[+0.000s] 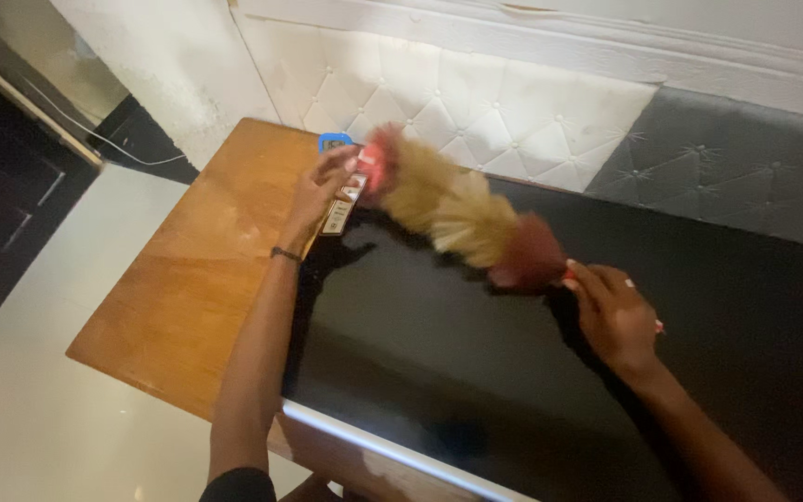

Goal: The person uses a feather duster to clean a black surface on a wooden table. They repeatedly sweep the duster across the surface, moving it back and forth to remove dust.

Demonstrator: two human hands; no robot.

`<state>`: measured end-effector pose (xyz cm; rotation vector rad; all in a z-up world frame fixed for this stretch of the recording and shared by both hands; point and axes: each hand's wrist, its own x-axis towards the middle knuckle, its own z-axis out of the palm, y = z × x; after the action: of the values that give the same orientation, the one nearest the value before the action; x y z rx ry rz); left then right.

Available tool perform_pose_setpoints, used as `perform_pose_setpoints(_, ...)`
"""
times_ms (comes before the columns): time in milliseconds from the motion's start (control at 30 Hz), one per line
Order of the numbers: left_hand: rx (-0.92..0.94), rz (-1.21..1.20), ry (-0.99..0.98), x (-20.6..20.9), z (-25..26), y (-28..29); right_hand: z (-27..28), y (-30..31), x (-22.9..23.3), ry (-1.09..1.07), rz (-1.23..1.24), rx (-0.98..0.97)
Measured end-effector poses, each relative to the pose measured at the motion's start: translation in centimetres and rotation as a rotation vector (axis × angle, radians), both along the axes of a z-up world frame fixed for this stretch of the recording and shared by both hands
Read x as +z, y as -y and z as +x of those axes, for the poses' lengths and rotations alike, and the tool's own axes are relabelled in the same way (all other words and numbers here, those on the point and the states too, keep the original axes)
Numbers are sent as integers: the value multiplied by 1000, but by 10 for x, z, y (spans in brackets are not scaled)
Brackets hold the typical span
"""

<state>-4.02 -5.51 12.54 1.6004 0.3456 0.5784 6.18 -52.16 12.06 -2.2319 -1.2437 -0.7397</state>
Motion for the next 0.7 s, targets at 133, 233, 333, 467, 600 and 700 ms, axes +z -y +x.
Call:
perform_pose_setpoints(133, 170, 597, -259, 13, -24, -11, 0, -1, -2, 32, -7, -82)
perform_pose_setpoints(233, 117, 611, -272, 4, -31, -13, 0, -1, -3, 43, -46, -56)
perform_pose_setpoints(333, 80, 672, -291, -13, -24, -12, 1, -2, -4, 31, -122, -51)
perform_pose_setpoints(467, 118, 687, -148, -40, -16, -13, 2, 1, 0, -37, -188, -43)
perform_pose_setpoints(600, 100, 662, -62, -57, -9, -27, -4, 7, 6, -139, -266, -35)
perform_pose_setpoints(700, 50, 589, 58, -60, -9, -30, -19, 24, -2, -300, -296, 214)
